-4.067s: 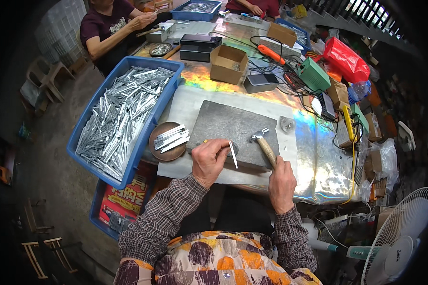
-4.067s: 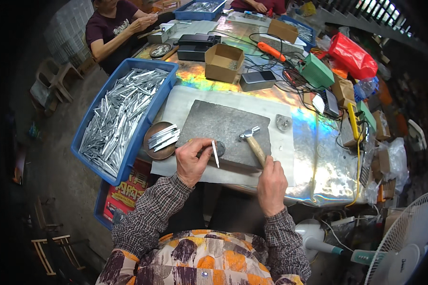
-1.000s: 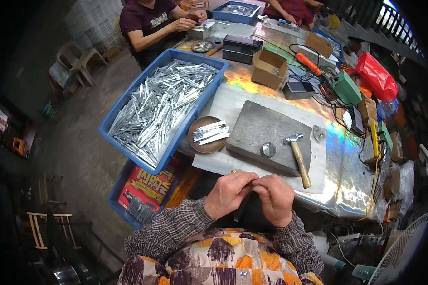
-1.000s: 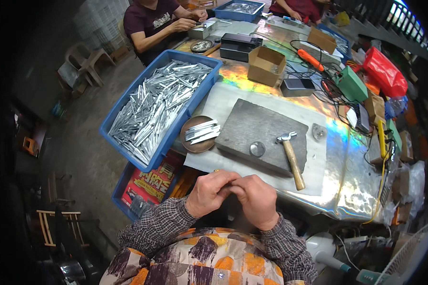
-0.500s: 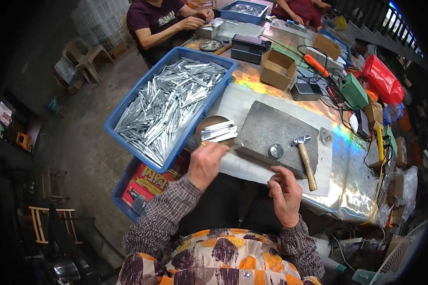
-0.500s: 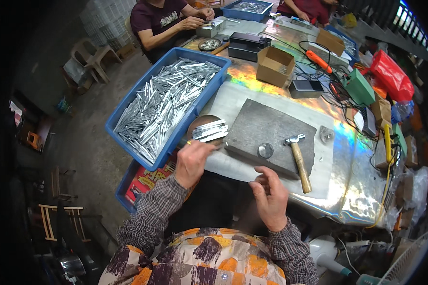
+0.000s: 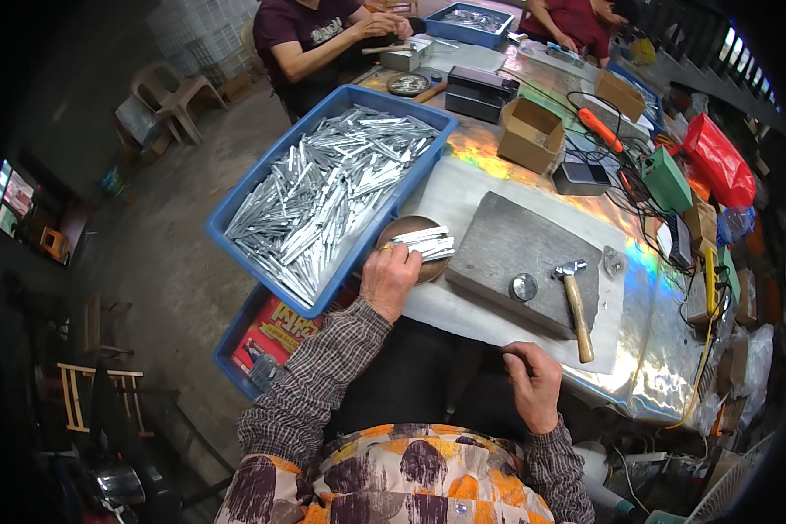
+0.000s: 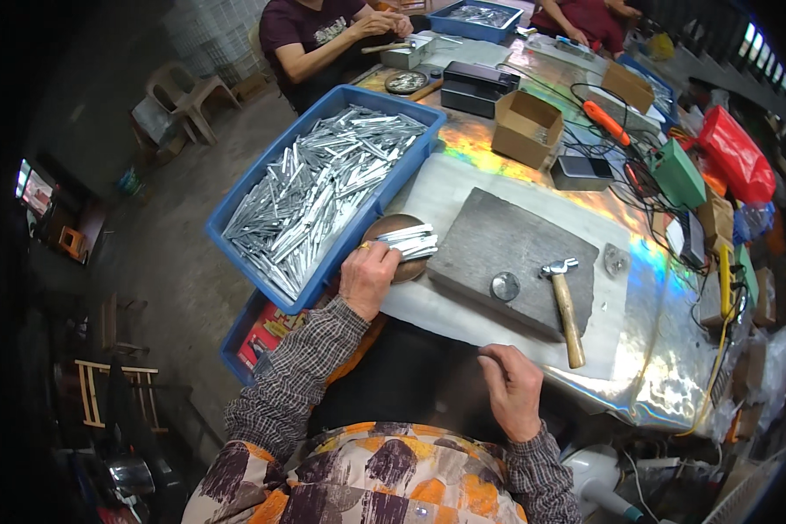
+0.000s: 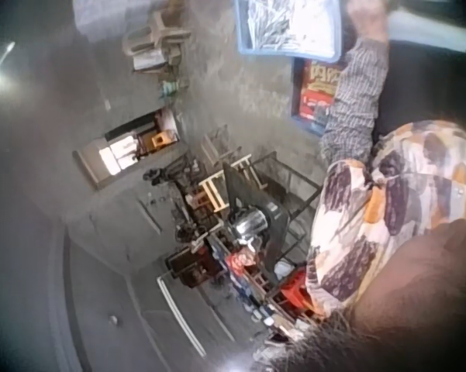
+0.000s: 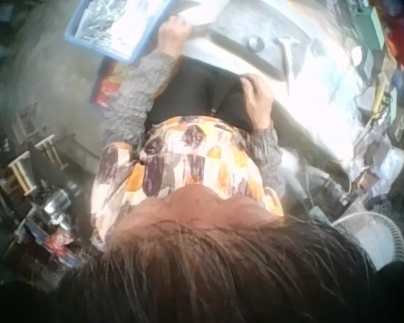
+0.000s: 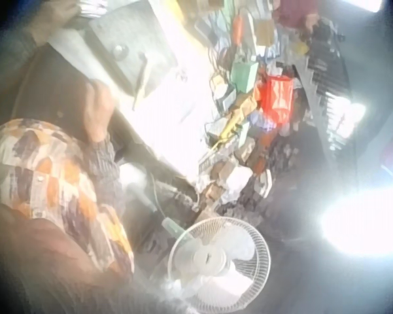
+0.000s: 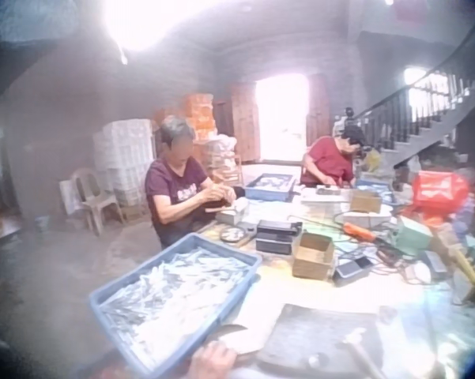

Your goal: The person assembles small metal pieces by hammering them together on a stone block.

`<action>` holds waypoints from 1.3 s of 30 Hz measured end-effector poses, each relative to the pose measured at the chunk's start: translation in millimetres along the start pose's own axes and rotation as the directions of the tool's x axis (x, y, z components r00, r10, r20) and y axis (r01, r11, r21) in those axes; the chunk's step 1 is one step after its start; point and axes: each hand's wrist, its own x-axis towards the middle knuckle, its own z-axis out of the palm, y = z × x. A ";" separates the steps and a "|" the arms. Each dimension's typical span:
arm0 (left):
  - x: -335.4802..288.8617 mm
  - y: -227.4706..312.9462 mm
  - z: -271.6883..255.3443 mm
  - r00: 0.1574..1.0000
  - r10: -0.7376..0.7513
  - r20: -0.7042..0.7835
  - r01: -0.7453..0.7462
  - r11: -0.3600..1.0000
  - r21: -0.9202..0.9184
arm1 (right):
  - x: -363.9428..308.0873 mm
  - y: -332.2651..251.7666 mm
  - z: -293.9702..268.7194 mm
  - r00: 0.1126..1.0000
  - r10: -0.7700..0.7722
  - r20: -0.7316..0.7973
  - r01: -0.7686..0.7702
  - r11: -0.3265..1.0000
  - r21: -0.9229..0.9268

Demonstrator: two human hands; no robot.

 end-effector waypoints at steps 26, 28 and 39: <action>-11.1 -128.8 -49.9 0.915 -0.325 0.240 0.227 0.904 0.361 | -2.9 12.9 -4.1 0.998 -0.061 -0.030 0.059 0.996 -0.062; -13.2 -128.0 -50.9 0.922 -0.312 0.231 0.214 0.905 0.366 | -3.3 11.8 -6.0 0.998 -0.061 -0.027 0.059 0.996 -0.070; -6.9 -127.6 -60.4 0.800 -0.489 0.348 0.384 0.863 0.329 | -4.4 12.5 -21.4 0.998 -0.024 -0.053 0.020 0.996 -0.084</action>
